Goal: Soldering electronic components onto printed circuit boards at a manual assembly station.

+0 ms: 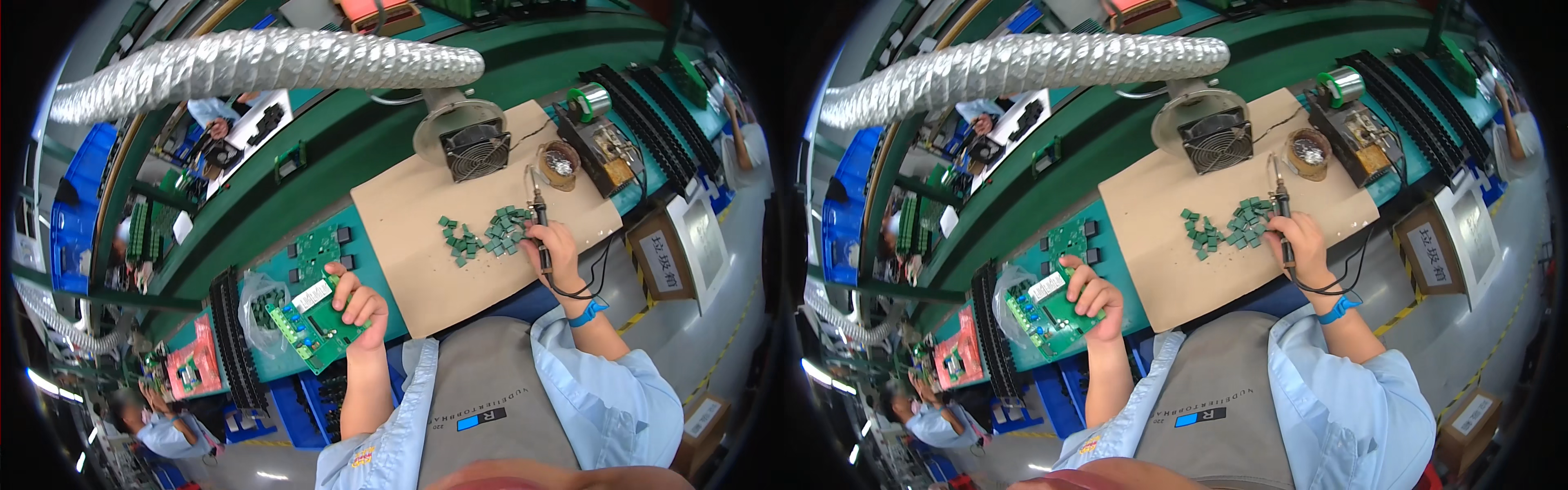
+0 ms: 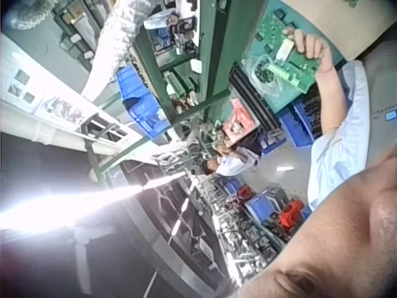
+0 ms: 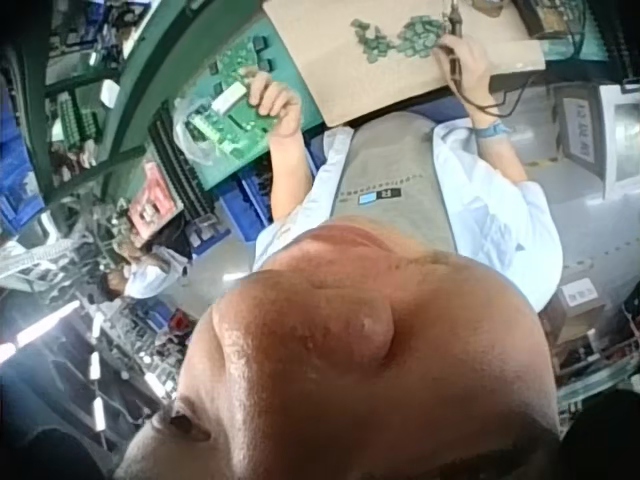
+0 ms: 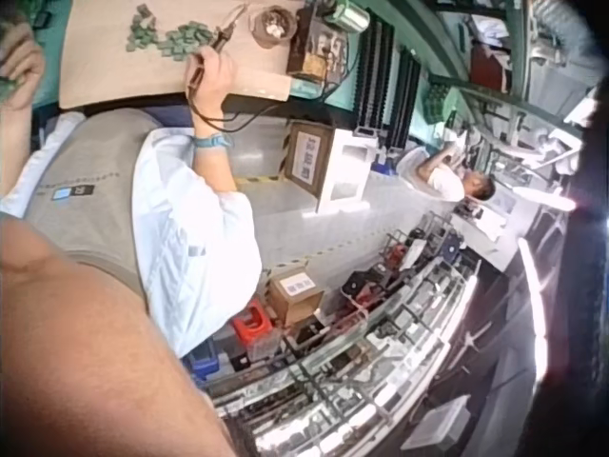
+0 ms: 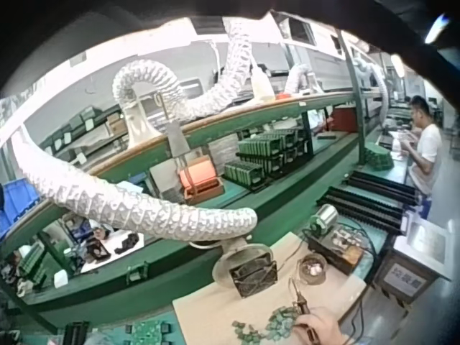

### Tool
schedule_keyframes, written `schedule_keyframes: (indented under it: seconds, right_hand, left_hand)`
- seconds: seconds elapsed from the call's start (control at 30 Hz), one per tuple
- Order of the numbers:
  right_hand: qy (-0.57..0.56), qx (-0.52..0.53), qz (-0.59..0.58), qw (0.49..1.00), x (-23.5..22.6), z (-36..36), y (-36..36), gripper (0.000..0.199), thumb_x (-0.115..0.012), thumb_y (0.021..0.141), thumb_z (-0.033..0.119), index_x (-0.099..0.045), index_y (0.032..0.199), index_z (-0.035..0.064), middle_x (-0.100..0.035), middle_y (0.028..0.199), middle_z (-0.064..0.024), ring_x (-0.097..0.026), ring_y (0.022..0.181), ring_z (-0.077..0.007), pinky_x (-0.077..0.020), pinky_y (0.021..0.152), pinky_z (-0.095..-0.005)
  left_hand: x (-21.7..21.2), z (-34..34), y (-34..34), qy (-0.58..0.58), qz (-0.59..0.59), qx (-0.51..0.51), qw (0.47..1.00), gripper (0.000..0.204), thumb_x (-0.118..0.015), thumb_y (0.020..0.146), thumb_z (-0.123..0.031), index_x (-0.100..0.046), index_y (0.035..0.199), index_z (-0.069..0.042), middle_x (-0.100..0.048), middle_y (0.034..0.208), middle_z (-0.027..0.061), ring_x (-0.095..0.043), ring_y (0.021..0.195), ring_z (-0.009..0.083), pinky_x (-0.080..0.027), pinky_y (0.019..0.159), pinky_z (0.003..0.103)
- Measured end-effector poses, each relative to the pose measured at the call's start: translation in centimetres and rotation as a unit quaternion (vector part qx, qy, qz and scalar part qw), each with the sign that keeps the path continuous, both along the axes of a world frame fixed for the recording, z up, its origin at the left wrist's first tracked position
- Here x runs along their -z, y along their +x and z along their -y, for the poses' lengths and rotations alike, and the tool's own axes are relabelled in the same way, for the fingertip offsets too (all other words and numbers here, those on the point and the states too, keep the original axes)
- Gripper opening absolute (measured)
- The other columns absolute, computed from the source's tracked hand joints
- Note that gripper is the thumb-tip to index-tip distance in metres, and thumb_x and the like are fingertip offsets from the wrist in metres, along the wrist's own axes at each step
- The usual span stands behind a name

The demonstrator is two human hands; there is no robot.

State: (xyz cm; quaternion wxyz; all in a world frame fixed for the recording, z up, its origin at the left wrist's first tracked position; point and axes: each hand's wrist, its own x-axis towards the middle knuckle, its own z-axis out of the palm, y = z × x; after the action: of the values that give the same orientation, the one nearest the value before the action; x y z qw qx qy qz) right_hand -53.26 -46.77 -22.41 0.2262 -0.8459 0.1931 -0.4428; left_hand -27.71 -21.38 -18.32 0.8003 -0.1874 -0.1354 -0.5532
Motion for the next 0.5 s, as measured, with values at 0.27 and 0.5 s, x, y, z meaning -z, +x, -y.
schedule_keyframes:
  seconds: [0.27, 0.5]
  right_hand:
    - [-0.001, -0.004, 0.008, 1.000, 0.9, 0.3, -0.1, 0.026, -0.076, 0.077, -0.001, -0.066, 0.100, 0.0079, -0.064, 0.090, -0.0063, -0.056, 0.076, -0.0251, -0.0476, 0.075, -0.0325]
    - [0.004, -0.001, 0.026, 1.000, 1.1, 0.5, -0.8, 0.026, -0.074, 0.078, -0.003, -0.067, 0.100, 0.0074, -0.064, 0.091, -0.0067, -0.056, 0.076, -0.0248, -0.0478, 0.075, -0.0321]
  left_hand:
    - [0.3, 1.8, -1.3, 0.117, 0.050, -0.025, 0.992, 0.052, -0.052, 0.104, -0.019, -0.041, 0.153, -0.004, -0.053, 0.087, 0.0023, -0.047, 0.066, 0.0148, -0.038, 0.058, 0.031]
    - [0.1, 2.4, -1.8, 0.153, 0.105, -0.018, 0.982, 0.058, -0.055, 0.103, -0.023, -0.038, 0.155, -0.004, -0.055, 0.090, 0.0038, -0.048, 0.068, 0.0159, -0.040, 0.061, 0.031]
